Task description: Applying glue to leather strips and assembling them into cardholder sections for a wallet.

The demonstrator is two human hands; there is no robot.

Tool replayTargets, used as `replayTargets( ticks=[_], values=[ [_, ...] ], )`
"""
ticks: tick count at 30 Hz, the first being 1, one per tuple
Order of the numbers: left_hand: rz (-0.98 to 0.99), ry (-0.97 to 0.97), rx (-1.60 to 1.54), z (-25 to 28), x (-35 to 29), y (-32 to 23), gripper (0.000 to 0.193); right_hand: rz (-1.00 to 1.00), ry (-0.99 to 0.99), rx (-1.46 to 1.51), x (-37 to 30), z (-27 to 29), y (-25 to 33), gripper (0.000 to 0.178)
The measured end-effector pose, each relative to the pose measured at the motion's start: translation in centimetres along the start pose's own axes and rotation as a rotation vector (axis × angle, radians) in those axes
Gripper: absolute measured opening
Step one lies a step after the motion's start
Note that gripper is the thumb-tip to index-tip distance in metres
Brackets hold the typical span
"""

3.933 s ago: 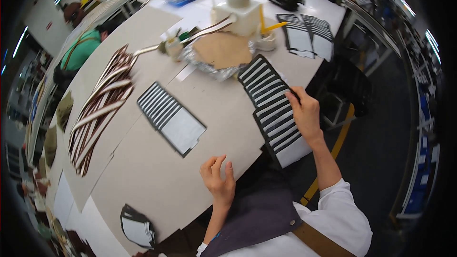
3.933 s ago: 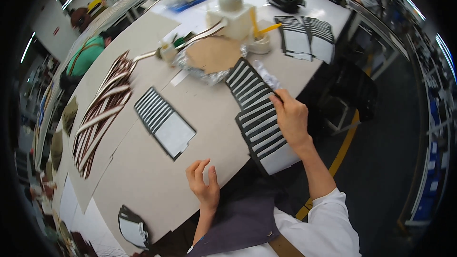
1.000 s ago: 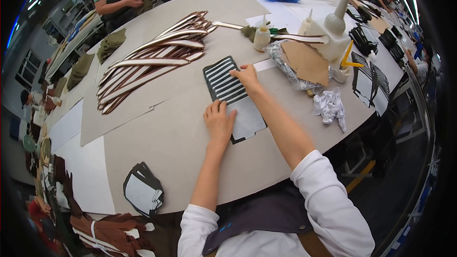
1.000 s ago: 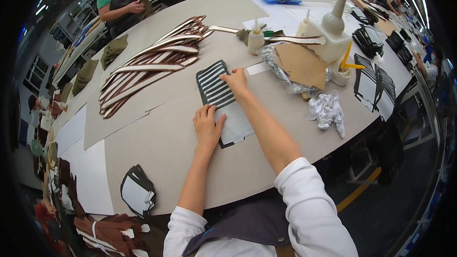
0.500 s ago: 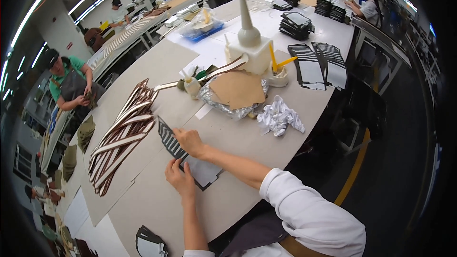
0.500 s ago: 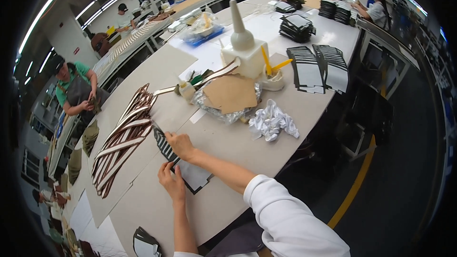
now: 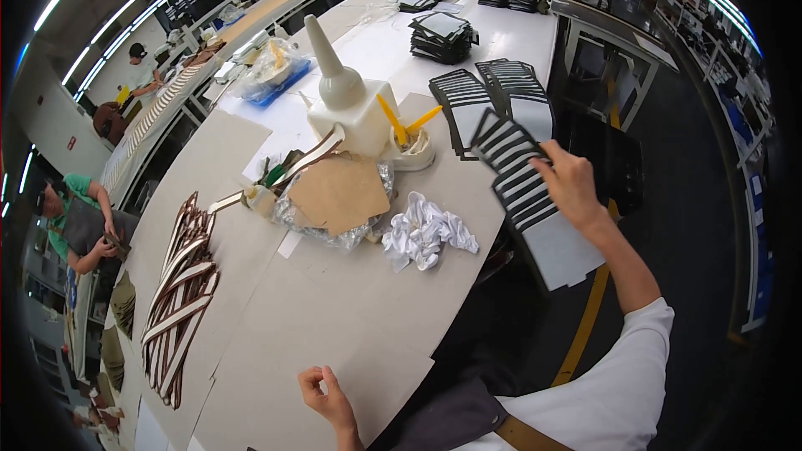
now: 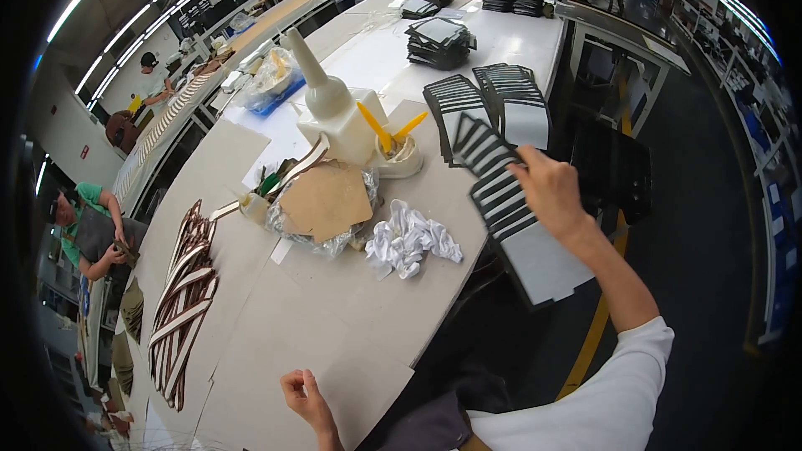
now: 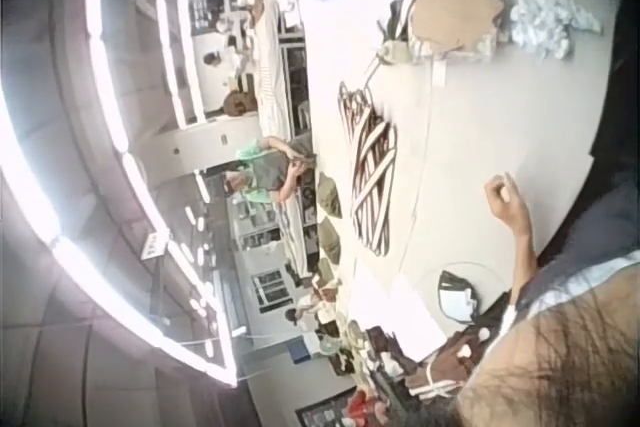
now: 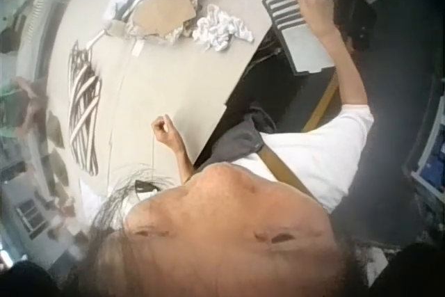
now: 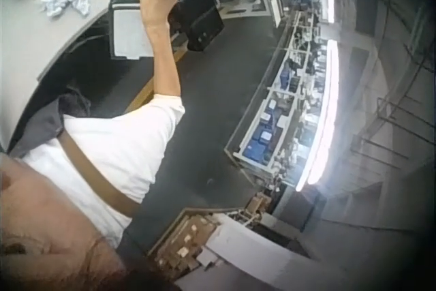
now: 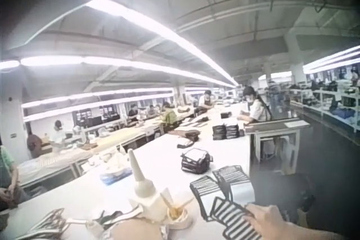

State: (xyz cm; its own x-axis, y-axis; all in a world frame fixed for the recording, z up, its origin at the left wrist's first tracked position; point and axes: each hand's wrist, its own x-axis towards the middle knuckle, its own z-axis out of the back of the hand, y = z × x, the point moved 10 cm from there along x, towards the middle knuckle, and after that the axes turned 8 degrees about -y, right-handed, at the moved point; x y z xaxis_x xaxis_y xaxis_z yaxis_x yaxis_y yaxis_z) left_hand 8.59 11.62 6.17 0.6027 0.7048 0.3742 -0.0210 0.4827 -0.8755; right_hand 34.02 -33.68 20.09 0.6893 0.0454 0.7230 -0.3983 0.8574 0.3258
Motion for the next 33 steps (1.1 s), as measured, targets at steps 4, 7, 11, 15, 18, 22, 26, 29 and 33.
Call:
replayTargets(
  ticks=[4,7,11,15,18,22,26,29,33],
  values=[
    [0.176,0.008,0.005,-0.7,-0.9,2.0,0.016,0.110,-0.040,-0.339,2.3,0.8,-5.8,0.015],
    [0.278,-0.046,0.001,-0.4,-1.4,3.3,0.018,0.083,-0.104,-0.311,6.1,-0.3,-7.8,0.016],
    [0.280,-0.152,0.009,1.4,-1.8,4.7,0.021,-0.129,-0.183,-0.050,13.3,-4.5,-11.3,0.027],
    [0.285,-0.268,0.116,4.2,-2.8,6.4,0.020,-0.276,-0.228,0.366,18.6,-13.2,-15.7,0.035],
    [0.340,-0.346,0.139,5.8,-3.7,6.1,0.021,-0.349,-0.153,0.298,17.3,-21.9,-22.2,0.044],
    [0.362,-0.389,0.173,6.5,-3.8,5.1,0.020,-0.348,-0.065,-0.133,12.7,-28.3,-24.5,0.059],
    [0.243,-0.448,0.272,8.2,-4.1,3.2,0.023,0.032,-0.598,-0.371,13.5,-20.3,-16.1,0.043],
    [0.242,-0.520,0.161,9.5,-4.9,3.7,0.029,0.009,-0.642,-0.047,13.6,-15.0,-11.8,0.034],
    [0.282,-0.585,0.024,11.7,-6.8,5.9,0.036,-0.095,-0.232,0.563,8.6,-13.5,0.4,0.028]
  ],
)
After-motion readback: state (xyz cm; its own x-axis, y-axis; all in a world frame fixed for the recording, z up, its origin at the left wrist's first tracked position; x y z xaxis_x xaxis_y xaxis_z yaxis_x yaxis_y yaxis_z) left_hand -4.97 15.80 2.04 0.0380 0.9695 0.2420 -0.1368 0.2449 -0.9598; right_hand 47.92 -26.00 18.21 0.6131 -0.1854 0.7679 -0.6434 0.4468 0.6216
